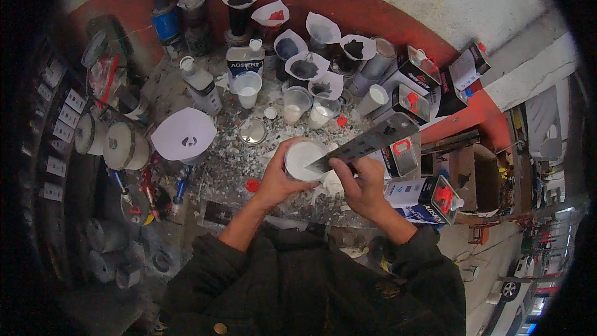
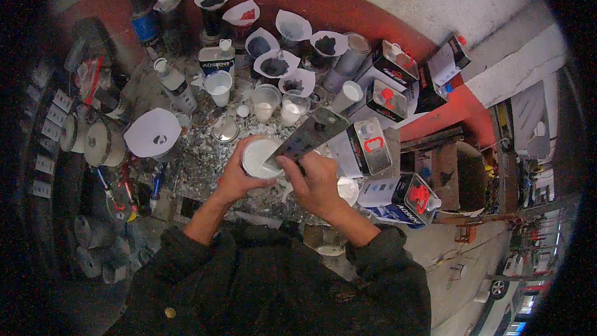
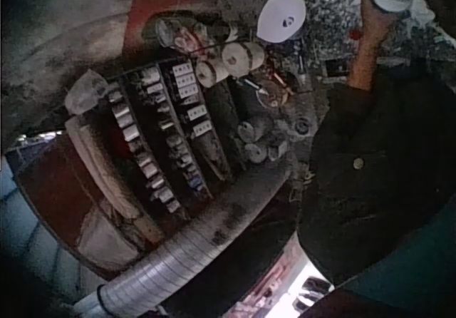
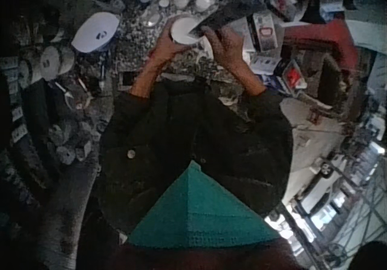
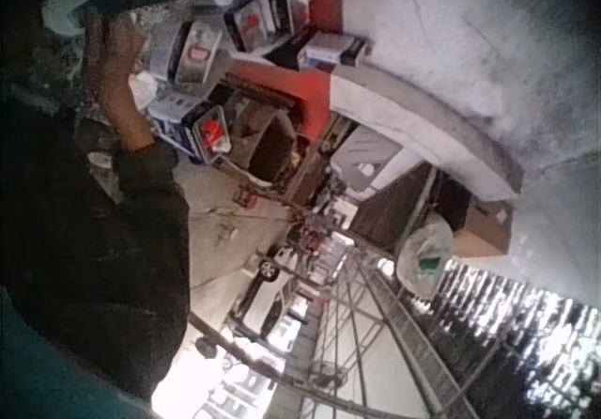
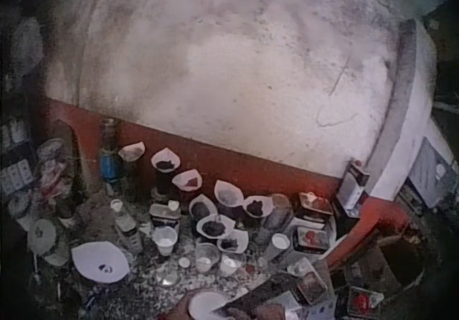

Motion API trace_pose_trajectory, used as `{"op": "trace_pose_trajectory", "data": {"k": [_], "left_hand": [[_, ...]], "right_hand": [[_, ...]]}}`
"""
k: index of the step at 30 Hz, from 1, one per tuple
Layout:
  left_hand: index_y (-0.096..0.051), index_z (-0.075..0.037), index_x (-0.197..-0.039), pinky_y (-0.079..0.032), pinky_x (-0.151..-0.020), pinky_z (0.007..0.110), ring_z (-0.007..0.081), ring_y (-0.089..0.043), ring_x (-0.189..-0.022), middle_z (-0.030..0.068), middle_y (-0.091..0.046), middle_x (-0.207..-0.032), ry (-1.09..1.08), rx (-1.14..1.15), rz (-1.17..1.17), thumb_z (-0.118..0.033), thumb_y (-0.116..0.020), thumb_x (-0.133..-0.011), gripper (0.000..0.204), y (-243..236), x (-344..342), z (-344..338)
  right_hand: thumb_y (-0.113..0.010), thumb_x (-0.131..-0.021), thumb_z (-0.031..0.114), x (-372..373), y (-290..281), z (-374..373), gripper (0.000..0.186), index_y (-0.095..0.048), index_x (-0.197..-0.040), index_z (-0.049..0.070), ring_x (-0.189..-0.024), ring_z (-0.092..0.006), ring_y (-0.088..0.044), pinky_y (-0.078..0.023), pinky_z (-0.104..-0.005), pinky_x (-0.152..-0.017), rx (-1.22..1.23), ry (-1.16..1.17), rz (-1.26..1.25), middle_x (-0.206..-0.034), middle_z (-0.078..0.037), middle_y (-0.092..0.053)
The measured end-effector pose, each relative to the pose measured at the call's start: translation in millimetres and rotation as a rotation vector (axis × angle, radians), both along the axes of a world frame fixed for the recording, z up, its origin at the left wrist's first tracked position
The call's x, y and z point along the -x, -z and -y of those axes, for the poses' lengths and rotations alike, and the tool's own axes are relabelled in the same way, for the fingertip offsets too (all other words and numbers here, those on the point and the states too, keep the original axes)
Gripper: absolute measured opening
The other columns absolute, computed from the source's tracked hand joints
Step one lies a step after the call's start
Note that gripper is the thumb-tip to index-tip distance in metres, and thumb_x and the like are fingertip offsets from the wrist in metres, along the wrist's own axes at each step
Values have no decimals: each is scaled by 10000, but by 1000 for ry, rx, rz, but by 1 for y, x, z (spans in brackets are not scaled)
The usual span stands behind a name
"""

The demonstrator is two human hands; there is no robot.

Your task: The person pours a white liquid from a metal can into a plastic cup, then uses a metal ruler to stir the contents. The person repeats this process multiple times, transferring the mixture between containers and stirring.

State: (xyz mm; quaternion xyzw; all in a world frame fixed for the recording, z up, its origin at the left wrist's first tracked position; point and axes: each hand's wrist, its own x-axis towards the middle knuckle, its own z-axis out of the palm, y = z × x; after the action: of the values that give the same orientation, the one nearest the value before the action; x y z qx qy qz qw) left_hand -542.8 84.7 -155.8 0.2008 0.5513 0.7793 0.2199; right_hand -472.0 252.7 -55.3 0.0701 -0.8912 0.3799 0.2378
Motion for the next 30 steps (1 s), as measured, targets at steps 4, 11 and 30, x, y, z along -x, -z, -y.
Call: {"op": "trace_pose_trajectory", "data": {"k": [4,11,30], "left_hand": [[-433,-86,-1403,-425,-1069,352,198,-522,-1250,69,-546,-1333,0,-3,26,-25,-907,-607,928,0,-4,2],[-434,-84,-1399,-411,-1079,362,205,-512,-1265,75,-530,-1352,-14,59,-72,-50,-919,-598,937,-7,-6,1],[-401,-74,-1421,-404,-1089,360,203,-503,-1277,76,-530,-1359,10,51,-50,-35,-912,-604,965,-1,-3,2]], "right_hand": [[-729,-881,84,0,-37,9,90,-692,-904,6,-513,-205,-606,-429,-320,-481,29,-2,-52,-646,-110,-624],[-719,-884,53,19,-62,0,64,-687,-918,9,-497,-168,-596,-414,-295,-469,85,24,-92,-620,-80,-606],[-737,-858,76,18,-67,1,86,-705,-902,8,-592,-252,-642,-460,-331,-535,43,47,-116,-732,-127,-672]]}}
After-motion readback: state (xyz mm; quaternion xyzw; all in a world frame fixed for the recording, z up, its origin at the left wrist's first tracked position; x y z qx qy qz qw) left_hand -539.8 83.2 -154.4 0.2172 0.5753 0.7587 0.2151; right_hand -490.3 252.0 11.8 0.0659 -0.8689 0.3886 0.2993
